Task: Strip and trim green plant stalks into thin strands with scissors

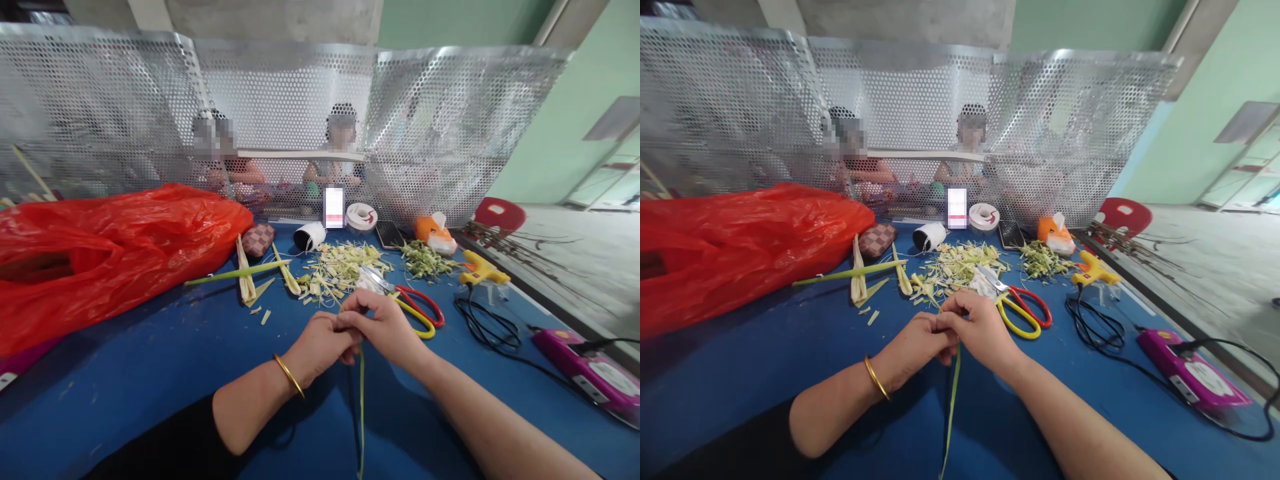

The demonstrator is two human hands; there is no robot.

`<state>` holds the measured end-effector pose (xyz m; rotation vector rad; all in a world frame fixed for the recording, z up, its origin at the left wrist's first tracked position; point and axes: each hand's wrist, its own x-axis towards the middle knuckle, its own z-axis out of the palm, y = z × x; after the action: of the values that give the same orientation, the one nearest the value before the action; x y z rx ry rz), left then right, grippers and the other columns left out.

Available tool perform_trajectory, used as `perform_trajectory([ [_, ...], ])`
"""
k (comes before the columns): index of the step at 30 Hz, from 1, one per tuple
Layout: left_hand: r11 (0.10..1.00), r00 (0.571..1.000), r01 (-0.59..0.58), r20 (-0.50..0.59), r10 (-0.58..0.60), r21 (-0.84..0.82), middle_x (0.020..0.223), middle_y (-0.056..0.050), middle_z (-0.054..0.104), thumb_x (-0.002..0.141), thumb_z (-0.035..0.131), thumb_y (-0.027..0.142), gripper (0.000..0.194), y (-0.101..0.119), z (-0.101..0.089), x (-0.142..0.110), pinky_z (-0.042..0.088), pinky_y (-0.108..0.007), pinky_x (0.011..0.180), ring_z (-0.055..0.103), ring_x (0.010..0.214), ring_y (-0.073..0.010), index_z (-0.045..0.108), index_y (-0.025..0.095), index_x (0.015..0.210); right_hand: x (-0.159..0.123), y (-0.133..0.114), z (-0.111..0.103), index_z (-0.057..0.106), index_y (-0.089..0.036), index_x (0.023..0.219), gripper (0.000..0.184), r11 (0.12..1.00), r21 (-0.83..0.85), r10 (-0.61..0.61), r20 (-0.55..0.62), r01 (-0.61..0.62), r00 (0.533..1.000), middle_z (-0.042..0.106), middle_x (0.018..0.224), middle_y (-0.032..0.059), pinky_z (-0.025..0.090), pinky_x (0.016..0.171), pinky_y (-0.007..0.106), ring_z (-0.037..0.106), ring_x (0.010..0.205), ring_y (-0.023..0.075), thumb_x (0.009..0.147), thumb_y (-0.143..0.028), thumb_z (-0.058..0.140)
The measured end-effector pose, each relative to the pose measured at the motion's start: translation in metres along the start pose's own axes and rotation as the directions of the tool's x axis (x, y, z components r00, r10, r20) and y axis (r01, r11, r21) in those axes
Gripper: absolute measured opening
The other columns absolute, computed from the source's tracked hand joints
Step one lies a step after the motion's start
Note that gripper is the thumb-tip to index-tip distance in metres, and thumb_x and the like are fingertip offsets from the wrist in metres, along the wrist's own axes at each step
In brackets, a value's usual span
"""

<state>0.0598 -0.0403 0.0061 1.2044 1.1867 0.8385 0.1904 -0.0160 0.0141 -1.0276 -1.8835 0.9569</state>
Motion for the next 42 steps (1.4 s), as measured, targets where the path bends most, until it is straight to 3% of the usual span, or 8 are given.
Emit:
perform_trajectory([
  [4, 0.999, 0.999, -0.033, 0.039, 0.031, 0.036, 0.045, 0.001, 0.051, 0.066, 0.061, 0.027, 0.023, 0.004, -0.002, -0.003, 0.040, -0.024, 0.048, 0.048, 0.041, -0.0107, 0.059, 0.016, 0.046, -0.002, 0.000, -0.001, 0.056, -0.019, 0.065, 0.013, 0.999, -0.033, 0.022, -0.111, -0.026, 0.994, 0.056, 0.062, -0.0022, 0.039, 0.055, 0.025, 0.051, 0.059, 0.0129, 0.078, -0.022, 0.058],
  [10, 0.998, 0.993, 0.017, 0.112, -0.023, 0.054, 0.044, 0.001, 0.053, 0.063, 0.057, 0.017, 0.016, 0.004, -0.002, -0.006, 0.042, -0.025, 0.049, 0.051, 0.044, -0.0125, 0.061, 0.015, 0.048, -0.004, -0.006, 0.007, 0.054, -0.020, 0.063, 0.017, 0.974, -0.189, -0.153, -0.129, 0.127, 0.980, 0.056, 0.063, -0.0012, 0.040, 0.059, 0.026, 0.052, 0.062, 0.0139, 0.079, -0.016, 0.054],
  [16, 0.985, 0.999, -0.042, 0.017, 0.046, -0.169, 0.055, -0.001, 0.061, 0.071, 0.064, 0.036, 0.026, 0.007, -0.011, 0.001, 0.041, -0.022, 0.052, 0.055, 0.049, -0.0109, 0.065, 0.013, 0.059, -0.006, -0.012, -0.006, 0.062, -0.019, 0.090, 0.016, 0.792, -0.486, -0.498, -0.165, 0.369, 0.851, 0.064, 0.091, 0.0076, 0.041, 0.077, 0.034, 0.057, 0.087, 0.0207, 0.089, -0.019, 0.047],
  [20, 0.948, 0.997, -0.044, -0.079, 0.020, -0.316, 0.069, -0.005, 0.067, 0.075, 0.063, 0.048, 0.037, 0.015, -0.022, 0.003, 0.045, -0.024, 0.057, 0.061, 0.059, -0.0136, 0.071, 0.012, 0.079, -0.008, -0.014, -0.016, 0.058, -0.020, 0.078, 0.023, 0.845, -0.515, -0.305, -0.238, 0.146, 0.922, 0.062, 0.075, 0.0034, 0.038, 0.063, 0.029, 0.055, 0.069, 0.0178, 0.093, -0.032, 0.045],
  [25, 0.938, 0.984, -0.098, -0.172, 0.042, -0.332, 0.068, -0.004, 0.067, 0.068, 0.073, 0.037, 0.028, 0.017, -0.026, 0.006, 0.044, -0.021, 0.054, 0.058, 0.057, -0.0110, 0.073, 0.012, 0.081, -0.005, -0.008, -0.007, 0.051, -0.020, 0.064, 0.029, 0.930, -0.366, 0.047, 0.021, -0.036, 0.999, 0.056, 0.055, -0.0028, 0.030, 0.049, 0.023, 0.048, 0.052, 0.0126, 0.089, -0.036, 0.049],
  [32, 0.944, 0.955, -0.117, -0.296, 0.022, -0.309, 0.058, -0.003, 0.064, 0.064, 0.074, 0.023, 0.014, 0.009, -0.021, 0.010, 0.038, -0.020, 0.046, 0.052, 0.048, -0.0091, 0.073, 0.011, 0.072, -0.009, -0.003, 0.007, 0.042, -0.020, 0.058, 0.032, 0.903, -0.408, -0.111, 0.077, 0.133, 0.991, 0.051, 0.056, -0.0023, 0.026, 0.051, 0.023, 0.041, 0.053, 0.0112, 0.089, -0.026, 0.045],
  [38, 0.909, 0.986, -0.035, -0.161, -0.035, -0.416, 0.078, -0.008, 0.071, 0.072, 0.070, 0.040, 0.031, 0.011, -0.029, 0.010, 0.044, -0.021, 0.056, 0.062, 0.066, -0.0134, 0.074, 0.013, 0.086, -0.005, -0.001, 0.001, 0.044, -0.021, 0.060, 0.036, 0.931, -0.362, 0.038, -0.006, -0.037, 0.999, 0.049, 0.051, -0.0029, 0.028, 0.050, 0.023, 0.044, 0.050, 0.0122, 0.091, -0.038, 0.042],
  [42, 0.911, 0.978, -0.061, -0.207, -0.027, -0.408, 0.077, -0.006, 0.070, 0.064, 0.077, 0.034, 0.028, 0.012, -0.028, 0.009, 0.041, -0.020, 0.053, 0.062, 0.066, -0.0128, 0.073, 0.013, 0.083, -0.003, 0.001, -0.006, 0.047, -0.021, 0.061, 0.035, 0.925, -0.373, 0.054, -0.049, -0.069, 0.997, 0.051, 0.051, -0.0030, 0.029, 0.049, 0.022, 0.045, 0.049, 0.0122, 0.090, -0.040, 0.044],
])
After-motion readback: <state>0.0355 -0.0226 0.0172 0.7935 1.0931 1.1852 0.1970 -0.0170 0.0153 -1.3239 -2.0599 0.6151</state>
